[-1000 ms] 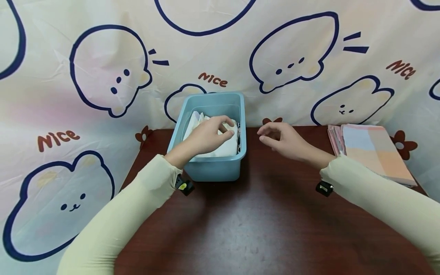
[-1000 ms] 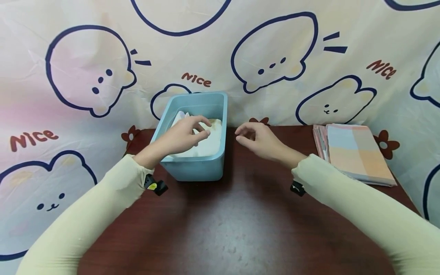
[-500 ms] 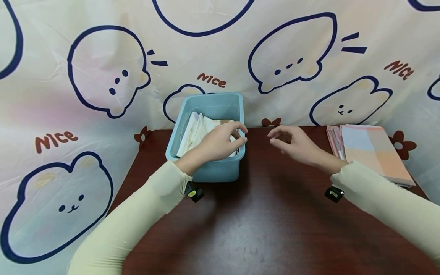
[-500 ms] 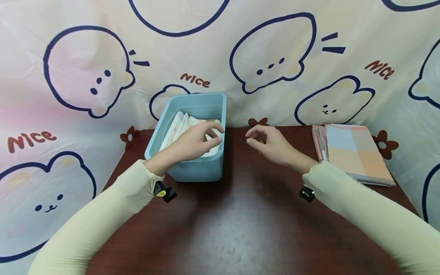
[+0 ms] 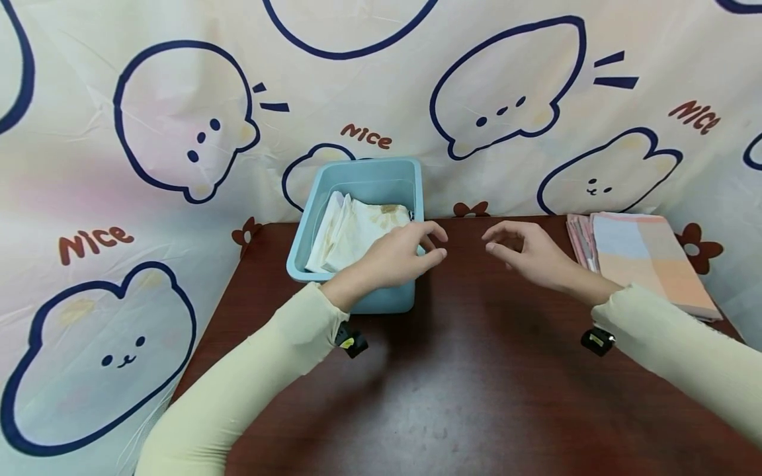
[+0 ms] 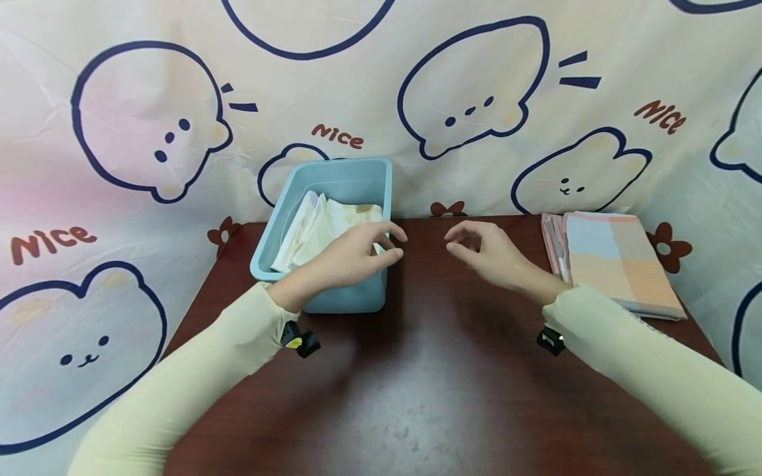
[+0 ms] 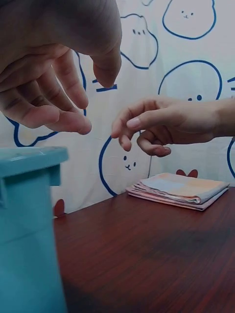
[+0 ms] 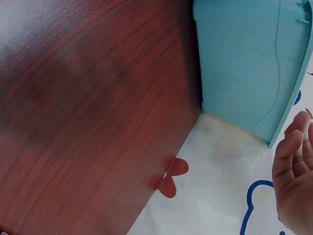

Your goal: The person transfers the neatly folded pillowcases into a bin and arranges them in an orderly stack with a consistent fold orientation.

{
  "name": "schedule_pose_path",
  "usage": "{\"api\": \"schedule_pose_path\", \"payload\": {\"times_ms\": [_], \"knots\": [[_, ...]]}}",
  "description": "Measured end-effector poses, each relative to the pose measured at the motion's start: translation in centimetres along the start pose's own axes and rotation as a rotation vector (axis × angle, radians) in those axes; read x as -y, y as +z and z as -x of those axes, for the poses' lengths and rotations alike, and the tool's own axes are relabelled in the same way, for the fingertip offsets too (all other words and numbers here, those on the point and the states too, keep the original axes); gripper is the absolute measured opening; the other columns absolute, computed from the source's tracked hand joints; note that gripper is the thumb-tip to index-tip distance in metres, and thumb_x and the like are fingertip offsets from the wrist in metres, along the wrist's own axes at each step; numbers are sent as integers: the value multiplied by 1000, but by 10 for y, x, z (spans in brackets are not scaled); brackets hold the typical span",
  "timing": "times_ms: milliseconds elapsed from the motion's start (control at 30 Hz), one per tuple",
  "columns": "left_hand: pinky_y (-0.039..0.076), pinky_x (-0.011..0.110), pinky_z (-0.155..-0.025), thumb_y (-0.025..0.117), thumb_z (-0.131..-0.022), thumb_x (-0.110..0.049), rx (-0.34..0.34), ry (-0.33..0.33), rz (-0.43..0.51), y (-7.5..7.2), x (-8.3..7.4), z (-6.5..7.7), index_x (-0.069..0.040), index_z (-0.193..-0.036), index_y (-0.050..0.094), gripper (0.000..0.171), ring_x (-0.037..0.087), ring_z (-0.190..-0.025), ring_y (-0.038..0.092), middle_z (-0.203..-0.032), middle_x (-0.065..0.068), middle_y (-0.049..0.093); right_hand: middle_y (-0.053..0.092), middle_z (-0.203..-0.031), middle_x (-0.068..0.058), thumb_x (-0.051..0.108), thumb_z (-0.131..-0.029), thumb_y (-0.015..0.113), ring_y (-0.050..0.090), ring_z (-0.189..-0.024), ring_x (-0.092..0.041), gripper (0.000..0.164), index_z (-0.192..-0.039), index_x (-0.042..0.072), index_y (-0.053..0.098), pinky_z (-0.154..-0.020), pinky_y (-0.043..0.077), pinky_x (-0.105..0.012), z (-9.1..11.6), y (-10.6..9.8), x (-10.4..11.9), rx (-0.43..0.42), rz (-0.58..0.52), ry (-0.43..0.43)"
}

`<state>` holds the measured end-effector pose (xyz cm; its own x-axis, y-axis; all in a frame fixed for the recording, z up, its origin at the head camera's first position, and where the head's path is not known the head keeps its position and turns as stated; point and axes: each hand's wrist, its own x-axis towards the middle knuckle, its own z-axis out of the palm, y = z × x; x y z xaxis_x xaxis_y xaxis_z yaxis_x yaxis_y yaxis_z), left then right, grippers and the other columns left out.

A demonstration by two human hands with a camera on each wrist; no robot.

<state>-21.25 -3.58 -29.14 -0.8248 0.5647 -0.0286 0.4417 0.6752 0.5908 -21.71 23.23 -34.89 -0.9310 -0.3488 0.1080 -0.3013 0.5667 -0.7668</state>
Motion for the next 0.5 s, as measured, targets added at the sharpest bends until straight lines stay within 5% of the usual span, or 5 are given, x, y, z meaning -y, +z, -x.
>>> {"api": "schedule_pose_path", "payload": {"times_ms": [500], "knots": [[54,28,-76,59,-102,-30,56,24,17,24,-6,-1,-18,-126,63,27,10,-93,68,-109,-1,73,69,-117,-17,25,-104,57,63,-73,-24,26,-121,7,64,-64,53,-28,13,-9,-12,35,90,72]]}}
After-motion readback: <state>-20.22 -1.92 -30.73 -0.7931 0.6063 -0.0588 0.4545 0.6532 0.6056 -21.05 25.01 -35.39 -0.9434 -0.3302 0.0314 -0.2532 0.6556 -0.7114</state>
